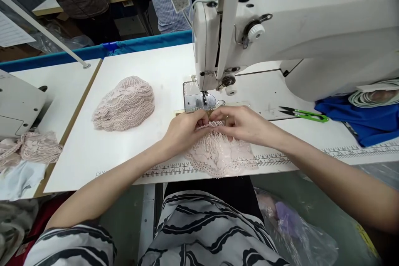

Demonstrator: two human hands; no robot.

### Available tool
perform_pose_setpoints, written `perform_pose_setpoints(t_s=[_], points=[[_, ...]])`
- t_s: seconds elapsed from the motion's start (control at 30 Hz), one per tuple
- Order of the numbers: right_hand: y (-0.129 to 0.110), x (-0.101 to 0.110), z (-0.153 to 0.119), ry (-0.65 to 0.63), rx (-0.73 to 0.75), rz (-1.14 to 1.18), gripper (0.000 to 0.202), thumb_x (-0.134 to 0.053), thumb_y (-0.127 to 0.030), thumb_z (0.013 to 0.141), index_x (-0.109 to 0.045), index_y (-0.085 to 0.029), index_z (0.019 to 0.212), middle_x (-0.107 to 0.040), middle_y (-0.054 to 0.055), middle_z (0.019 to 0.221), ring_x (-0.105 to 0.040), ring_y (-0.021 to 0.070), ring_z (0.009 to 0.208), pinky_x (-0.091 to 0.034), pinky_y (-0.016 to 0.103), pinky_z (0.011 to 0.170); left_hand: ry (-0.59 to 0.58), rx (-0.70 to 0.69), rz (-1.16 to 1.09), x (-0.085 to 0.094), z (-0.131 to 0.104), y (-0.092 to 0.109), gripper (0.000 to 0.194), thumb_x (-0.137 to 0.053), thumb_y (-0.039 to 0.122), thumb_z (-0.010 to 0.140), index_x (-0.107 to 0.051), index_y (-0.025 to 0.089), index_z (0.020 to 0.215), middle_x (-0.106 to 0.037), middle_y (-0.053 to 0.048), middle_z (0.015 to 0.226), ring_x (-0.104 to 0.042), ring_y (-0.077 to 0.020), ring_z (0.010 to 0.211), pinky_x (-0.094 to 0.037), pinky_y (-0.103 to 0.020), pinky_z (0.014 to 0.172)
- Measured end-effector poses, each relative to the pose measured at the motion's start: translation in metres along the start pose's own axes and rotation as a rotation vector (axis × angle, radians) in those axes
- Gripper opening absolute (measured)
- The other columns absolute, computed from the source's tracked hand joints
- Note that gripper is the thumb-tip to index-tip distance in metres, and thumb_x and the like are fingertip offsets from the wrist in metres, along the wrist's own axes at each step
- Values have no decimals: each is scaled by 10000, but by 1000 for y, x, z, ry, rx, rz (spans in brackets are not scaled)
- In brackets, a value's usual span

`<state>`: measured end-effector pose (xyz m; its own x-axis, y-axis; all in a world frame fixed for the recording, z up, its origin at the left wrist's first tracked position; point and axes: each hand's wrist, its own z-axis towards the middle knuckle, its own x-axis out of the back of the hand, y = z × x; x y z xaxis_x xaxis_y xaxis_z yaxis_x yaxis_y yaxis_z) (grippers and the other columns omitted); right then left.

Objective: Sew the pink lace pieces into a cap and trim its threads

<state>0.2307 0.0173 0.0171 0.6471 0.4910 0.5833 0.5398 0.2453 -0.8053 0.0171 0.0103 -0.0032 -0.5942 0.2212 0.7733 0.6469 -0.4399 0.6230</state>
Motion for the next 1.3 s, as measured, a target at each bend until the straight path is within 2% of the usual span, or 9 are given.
perform_pose_setpoints(t_s=[0.1, 0.17, 0.27, 0.37, 0.57, 0.73, 0.93, 1.13, 1.3], points=[[-2, 8, 12, -29, -21, -20, 94, -614, -255, 894, -684, -192, 895, -653, -37, 621, -567, 108, 482, -396, 236, 499, 27, 3, 28, 3, 5, -3, 236, -734, 293, 876, -520, 202, 836, -522, 99, 641, -431, -76, 547, -299, -216, 521], [-3, 11, 16, -21, 12, -72, 91, -611, -227, 888, -679, -194, 837, -608, -50, 546, -570, 111, 499, -387, 233, 512, 58, -17, 9, 4, 6, -6, 220, -734, 263, 876, -524, 202, 850, -528, 106, 632, -436, -66, 530, -305, -200, 511], [2, 9, 18, 24, 106, -124, 55, -628, -212, 879, -673, -191, 857, -628, -46, 604, -571, 103, 527, -391, 231, 523, 165, -98, 30, 0, 3, -11, 182, -703, 255, 904, -530, 201, 903, -543, 107, 623, -455, -61, 507, -312, -181, 500], [13, 2, 18, 123, 266, -129, 72, -610, -200, 900, -652, -186, 957, -592, -62, 621, -536, 88, 511, -401, 226, 516, 258, -217, 150, -5, -1, -15, 112, -616, 265, 965, -529, 199, 939, -565, 92, 612, -466, -65, 481, -312, -177, 484], [30, -13, 11, 239, 502, -195, 109, -561, -186, 967, -583, -188, 1074, -561, -66, 657, -504, 76, 513, -406, 210, 491, 261, -296, 204, -7, -2, -20, 92, -531, 266, 1009, -528, 189, 959, -605, 68, 619, -514, -72, 482, -360, -177, 479], [35, -15, 8, 254, 506, -223, 194, -565, -194, 980, -530, -182, 1170, -501, -86, 638, -480, 74, 496, -400, 208, 470, 283, -326, 201, -8, -2, -21, 69, -527, 235, 1004, -532, 190, 953, -620, 66, 629, -557, -76, 503, -390, -178, 491], [33, -15, 8, 226, 533, -232, 109, -566, -175, 977, -534, -190, 1080, -548, -66, 670, -519, 74, 525, -416, 195, 477, 287, -345, 213, -10, -3, -21, 81, -536, 238, 1000, -539, 186, 940, -598, 66, 607, -543, -83, 495, -409, -186, 493], [33, -16, 8, 244, 526, -228, 120, -554, -179, 978, -523, -193, 1093, -518, -79, 648, -502, 73, 513, -403, 190, 468, 288, -344, 195, -10, -4, -22, 77, -544, 241, 996, -544, 186, 942, -609, 58, 621, -535, -82, 503, -415, -186, 500], [33, -16, 8, 233, 516, -236, 88, -544, -191, 982, -525, -199, 1068, -548, -69, 655, -508, 76, 512, -398, 195, 466, 285, -338, 178, -11, -4, -22, 75, -550, 236, 990, -545, 187, 933, -618, 56, 626, -541, -83, 510, -414, -187, 509]])
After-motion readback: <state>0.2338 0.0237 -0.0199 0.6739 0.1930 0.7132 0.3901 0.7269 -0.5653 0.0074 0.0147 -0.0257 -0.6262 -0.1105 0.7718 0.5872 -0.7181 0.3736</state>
